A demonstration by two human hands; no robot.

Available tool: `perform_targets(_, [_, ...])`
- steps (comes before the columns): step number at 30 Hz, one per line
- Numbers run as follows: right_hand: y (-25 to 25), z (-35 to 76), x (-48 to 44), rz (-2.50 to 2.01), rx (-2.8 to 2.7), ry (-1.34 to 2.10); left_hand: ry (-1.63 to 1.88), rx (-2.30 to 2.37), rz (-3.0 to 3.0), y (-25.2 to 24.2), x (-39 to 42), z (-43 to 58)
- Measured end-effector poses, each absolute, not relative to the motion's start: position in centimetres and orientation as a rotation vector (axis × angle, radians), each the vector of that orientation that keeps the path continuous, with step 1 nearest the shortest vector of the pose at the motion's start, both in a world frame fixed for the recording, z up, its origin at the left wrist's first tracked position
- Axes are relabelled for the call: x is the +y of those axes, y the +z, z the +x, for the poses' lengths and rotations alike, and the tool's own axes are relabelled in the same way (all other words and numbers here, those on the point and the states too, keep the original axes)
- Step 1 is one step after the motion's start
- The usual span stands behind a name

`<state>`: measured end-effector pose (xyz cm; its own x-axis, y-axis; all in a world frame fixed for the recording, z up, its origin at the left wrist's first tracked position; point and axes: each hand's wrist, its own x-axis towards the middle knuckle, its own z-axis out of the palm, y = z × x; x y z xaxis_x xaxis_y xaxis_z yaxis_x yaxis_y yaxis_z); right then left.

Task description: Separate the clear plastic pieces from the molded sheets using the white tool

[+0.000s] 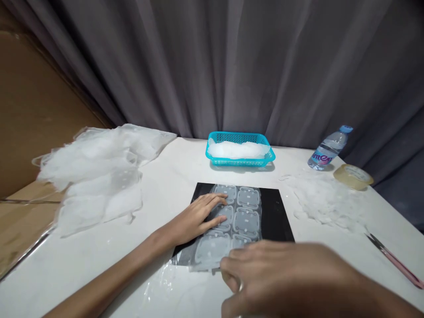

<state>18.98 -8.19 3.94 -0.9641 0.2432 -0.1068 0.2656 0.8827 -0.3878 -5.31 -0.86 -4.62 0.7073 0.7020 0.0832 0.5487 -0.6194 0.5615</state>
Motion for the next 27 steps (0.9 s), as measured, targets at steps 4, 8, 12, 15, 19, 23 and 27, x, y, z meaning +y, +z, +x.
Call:
perform_targets(4, [0.7, 16.5, -10.5, 0.869, 3.012, -0.147, 0.441, 0.936, 2.401, -5.0, -0.6, -5.4])
perform_targets(8, [2.0, 17.5, -8.4, 1.122, 3.006, -0.177, 0.476, 0.825, 2.385, -5.5, -0.2, -6.0])
perform_targets(12, [2.2, 19.4, -5.5, 1.108, 3.013, -0.335, 0.46, 0.849, 2.347, -5.4, -0.1, -6.1])
perform_targets(15, [0.4, 19.8, -4.5, 1.103, 2.927, -0.483, 0.449, 0.879, 2.336, -5.2, -0.3, -5.9])
perform_targets(19, [0.1, 19.6, -4.6, 1.082, 2.954, -0.475, 0.438, 0.885, 2.316, -5.2, -0.3, -5.9])
perform_targets(23, [3.0, 20.2, -5.2, 0.991, 2.892, -0.536, 0.445, 0.836, 2.33, -5.4, -0.2, -6.1])
perform_targets(27, [6.0, 20.4, -6.3, 0.719, 2.85, -0.806, 0.422, 0.88, 2.374, -5.1, -0.4, -5.8])
